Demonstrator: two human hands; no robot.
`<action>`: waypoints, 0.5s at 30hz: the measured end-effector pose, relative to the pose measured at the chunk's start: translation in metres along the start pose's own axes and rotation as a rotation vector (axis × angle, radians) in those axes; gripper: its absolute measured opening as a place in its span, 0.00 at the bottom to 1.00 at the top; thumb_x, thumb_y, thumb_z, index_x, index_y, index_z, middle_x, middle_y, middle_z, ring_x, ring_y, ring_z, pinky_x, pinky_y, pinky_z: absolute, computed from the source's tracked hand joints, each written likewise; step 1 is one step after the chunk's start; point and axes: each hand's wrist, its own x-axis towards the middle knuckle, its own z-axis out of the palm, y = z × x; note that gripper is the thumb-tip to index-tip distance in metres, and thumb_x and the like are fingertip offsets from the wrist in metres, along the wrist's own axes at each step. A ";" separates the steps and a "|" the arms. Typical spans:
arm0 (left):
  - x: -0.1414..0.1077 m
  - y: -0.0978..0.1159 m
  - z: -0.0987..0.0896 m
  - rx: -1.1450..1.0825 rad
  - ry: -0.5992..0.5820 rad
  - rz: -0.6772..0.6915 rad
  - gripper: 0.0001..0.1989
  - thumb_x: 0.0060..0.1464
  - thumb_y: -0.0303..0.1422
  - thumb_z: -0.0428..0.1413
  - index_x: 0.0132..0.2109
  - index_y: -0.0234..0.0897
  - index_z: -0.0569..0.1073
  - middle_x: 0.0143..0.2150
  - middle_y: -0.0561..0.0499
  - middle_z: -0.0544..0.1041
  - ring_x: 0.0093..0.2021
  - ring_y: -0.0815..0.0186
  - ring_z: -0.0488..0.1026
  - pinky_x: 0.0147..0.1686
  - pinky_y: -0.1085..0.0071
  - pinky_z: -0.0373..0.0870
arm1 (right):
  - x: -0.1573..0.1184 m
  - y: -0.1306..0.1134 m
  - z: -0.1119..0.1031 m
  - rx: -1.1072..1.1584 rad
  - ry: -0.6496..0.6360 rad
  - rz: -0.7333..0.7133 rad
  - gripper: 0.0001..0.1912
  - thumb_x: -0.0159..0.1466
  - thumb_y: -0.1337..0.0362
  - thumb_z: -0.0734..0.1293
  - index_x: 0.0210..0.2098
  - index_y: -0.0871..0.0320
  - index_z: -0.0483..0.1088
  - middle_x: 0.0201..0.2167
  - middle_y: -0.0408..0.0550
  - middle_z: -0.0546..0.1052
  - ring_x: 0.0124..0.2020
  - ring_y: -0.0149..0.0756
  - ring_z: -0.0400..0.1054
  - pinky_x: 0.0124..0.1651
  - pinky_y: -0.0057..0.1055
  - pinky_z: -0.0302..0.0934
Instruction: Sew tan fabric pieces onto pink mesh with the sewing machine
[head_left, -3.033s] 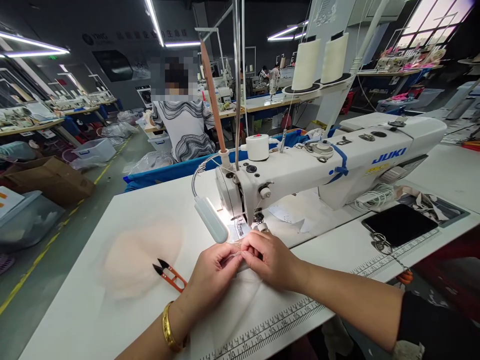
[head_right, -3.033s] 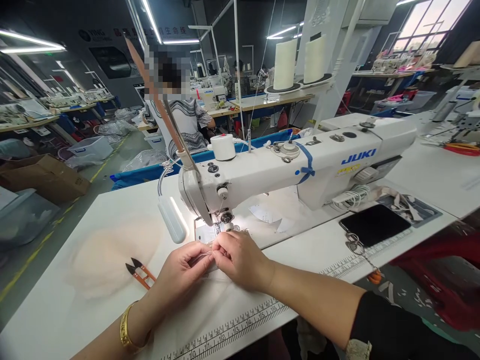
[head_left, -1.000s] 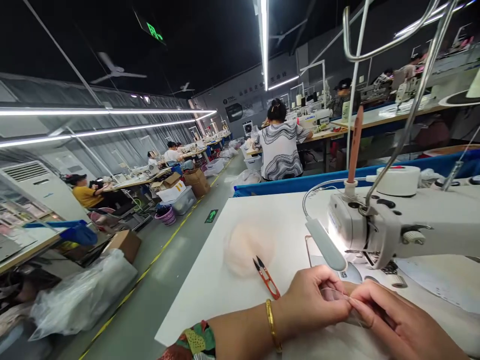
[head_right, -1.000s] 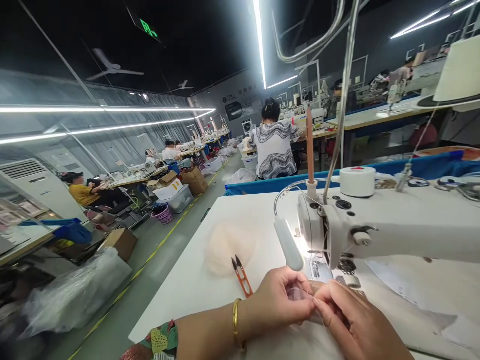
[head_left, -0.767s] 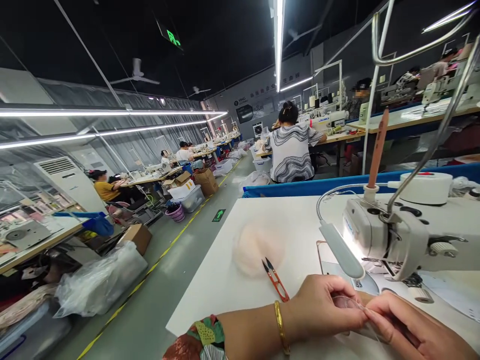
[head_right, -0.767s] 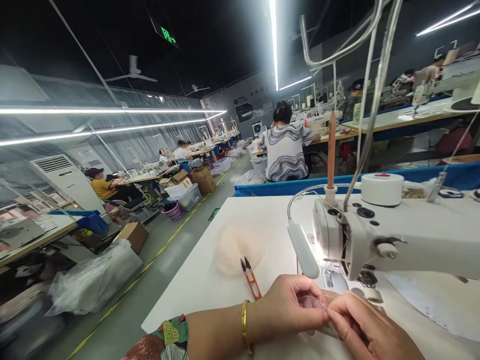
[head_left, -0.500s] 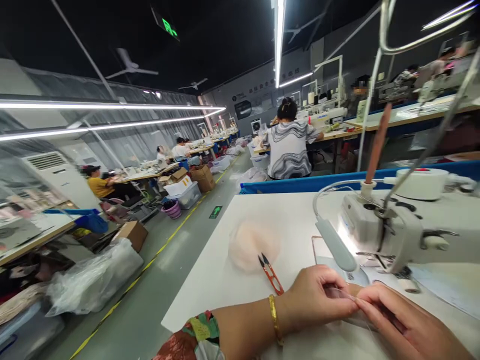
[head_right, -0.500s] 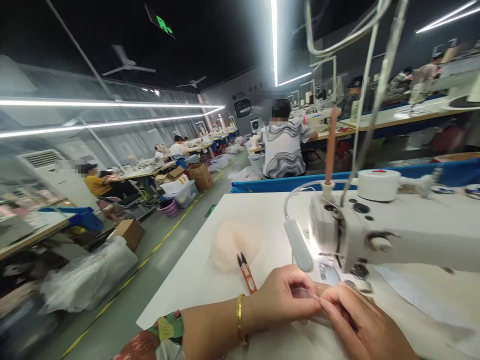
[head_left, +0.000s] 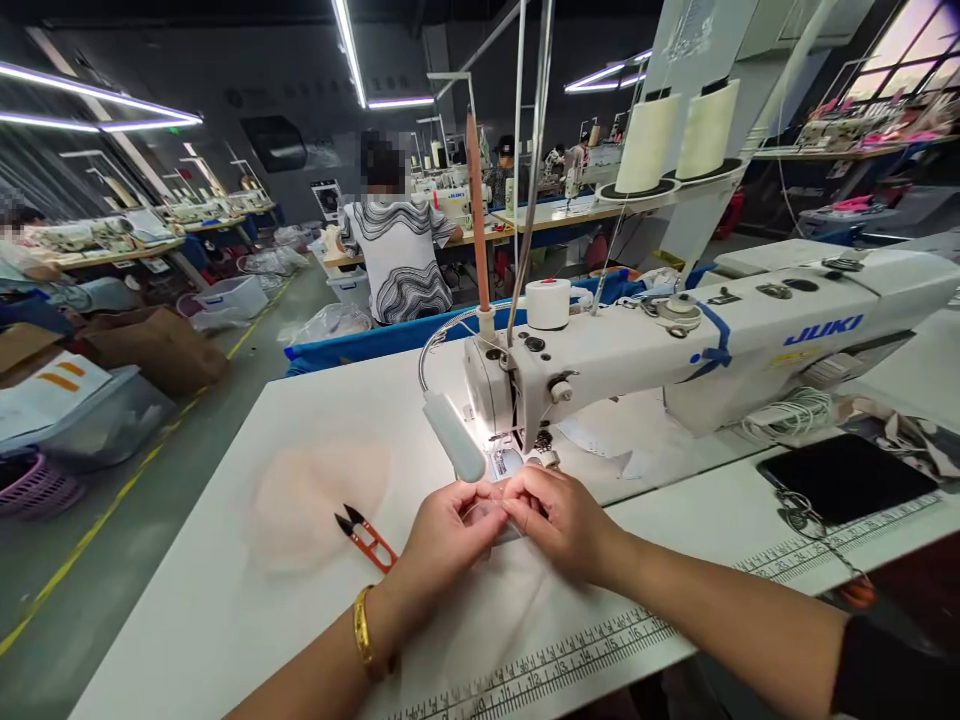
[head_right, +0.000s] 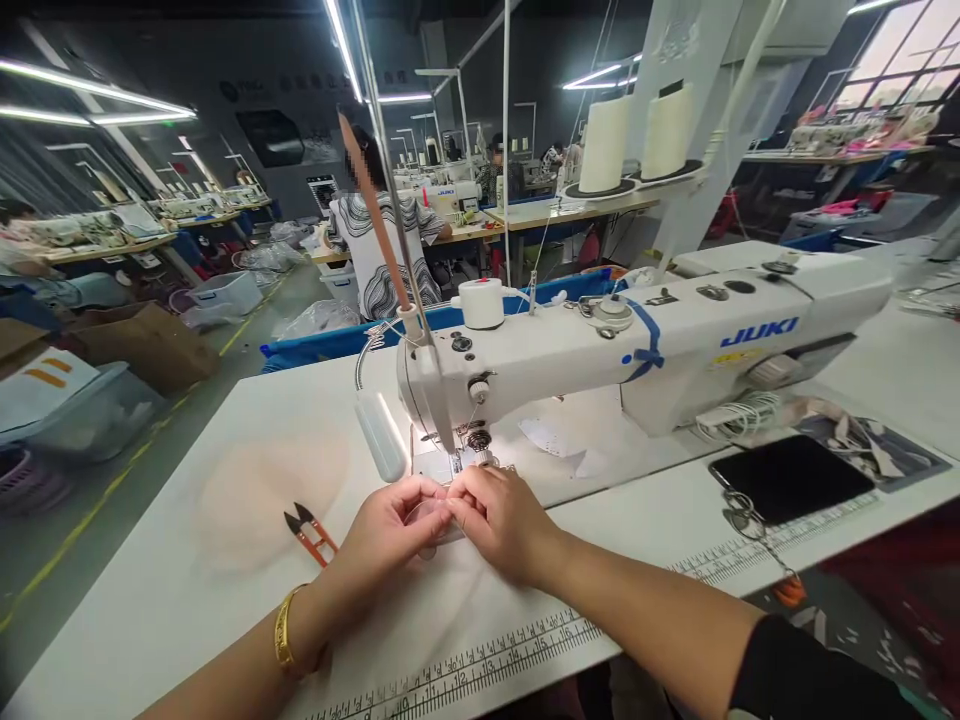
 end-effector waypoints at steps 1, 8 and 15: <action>0.000 0.000 0.000 0.029 0.008 0.009 0.15 0.55 0.45 0.61 0.35 0.37 0.75 0.25 0.56 0.69 0.26 0.68 0.67 0.27 0.72 0.65 | 0.000 0.000 0.000 0.004 -0.002 0.009 0.08 0.70 0.65 0.62 0.33 0.54 0.65 0.28 0.41 0.72 0.30 0.35 0.65 0.37 0.31 0.56; 0.011 -0.004 -0.005 0.489 0.100 0.198 0.15 0.58 0.41 0.56 0.26 0.38 0.70 0.32 0.51 0.72 0.33 0.63 0.68 0.33 0.67 0.64 | 0.005 0.003 0.002 -0.080 -0.010 0.062 0.09 0.67 0.70 0.62 0.30 0.55 0.62 0.26 0.40 0.69 0.30 0.35 0.63 0.36 0.31 0.54; 0.014 -0.013 -0.003 0.978 0.286 0.488 0.05 0.63 0.34 0.54 0.41 0.39 0.73 0.42 0.47 0.78 0.41 0.57 0.70 0.44 0.58 0.61 | 0.013 0.004 0.002 -0.348 -0.045 0.124 0.10 0.68 0.71 0.62 0.31 0.54 0.60 0.28 0.43 0.70 0.32 0.38 0.62 0.36 0.33 0.53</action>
